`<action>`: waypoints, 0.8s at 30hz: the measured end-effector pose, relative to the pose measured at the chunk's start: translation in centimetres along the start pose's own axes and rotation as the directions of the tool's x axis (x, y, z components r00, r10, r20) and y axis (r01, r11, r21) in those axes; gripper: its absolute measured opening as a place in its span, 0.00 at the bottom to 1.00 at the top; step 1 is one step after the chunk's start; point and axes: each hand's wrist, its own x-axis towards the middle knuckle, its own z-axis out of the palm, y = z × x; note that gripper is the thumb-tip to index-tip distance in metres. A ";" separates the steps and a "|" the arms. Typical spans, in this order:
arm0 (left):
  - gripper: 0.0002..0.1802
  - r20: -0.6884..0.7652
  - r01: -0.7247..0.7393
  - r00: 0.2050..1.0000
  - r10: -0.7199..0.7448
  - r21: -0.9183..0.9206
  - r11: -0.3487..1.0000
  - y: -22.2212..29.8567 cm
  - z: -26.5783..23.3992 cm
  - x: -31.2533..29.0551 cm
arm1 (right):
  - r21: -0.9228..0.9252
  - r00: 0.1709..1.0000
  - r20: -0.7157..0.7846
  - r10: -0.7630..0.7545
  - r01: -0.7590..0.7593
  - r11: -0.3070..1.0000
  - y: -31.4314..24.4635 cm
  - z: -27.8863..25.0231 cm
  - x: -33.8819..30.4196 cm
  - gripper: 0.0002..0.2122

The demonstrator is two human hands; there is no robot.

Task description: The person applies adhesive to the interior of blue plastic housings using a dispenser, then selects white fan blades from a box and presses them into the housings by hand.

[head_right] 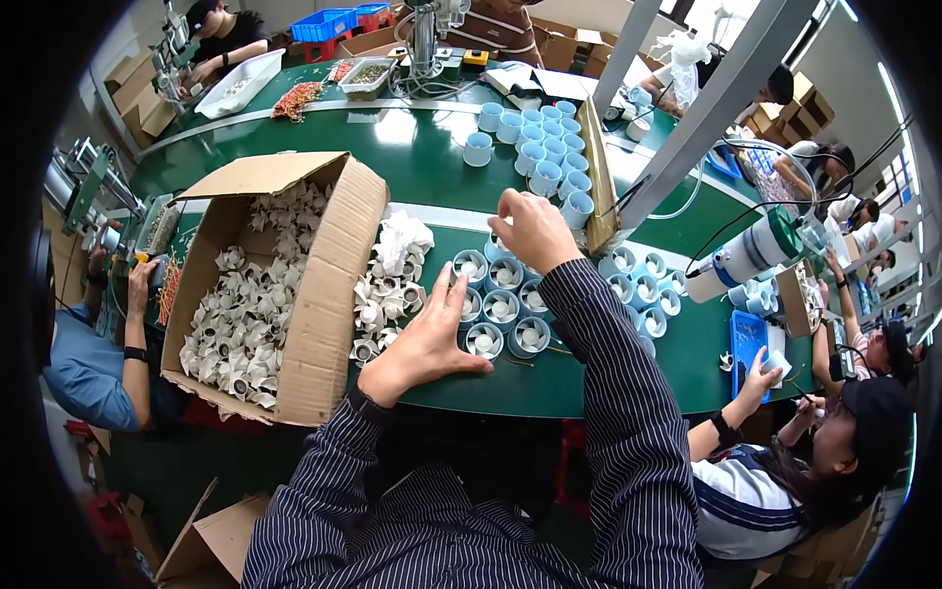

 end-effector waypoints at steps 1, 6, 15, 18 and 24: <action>0.78 -0.004 0.003 1.000 -0.003 -0.002 1.000 0.2 -0.1 -0.1 | 0.060 0.998 -0.064 -0.019 0.023 0.998 -0.1 0.8 -0.1 0.12; 0.78 -0.012 -0.034 0.999 0.034 0.013 0.999 0.6 0.4 -0.2 | 0.026 0.961 0.033 -0.273 0.272 0.962 3.5 4.7 -1.2 0.16; 0.74 -0.041 -0.104 0.994 0.104 0.006 0.995 3.5 4.7 2.2 | -0.073 0.964 0.172 -0.204 0.219 0.973 5.7 0.2 -6.3 0.17; 0.74 -0.049 -0.058 0.997 0.058 -0.007 0.998 4.6 6.3 3.4 | 0.073 0.978 0.196 0.075 -0.090 0.993 5.7 -1.9 -8.1 0.15; 0.67 -0.077 -0.066 0.995 0.064 -0.032 0.997 5.6 6.5 4.5 | 0.187 0.971 -0.187 0.150 -0.115 0.976 3.9 -6.5 -13.4 0.19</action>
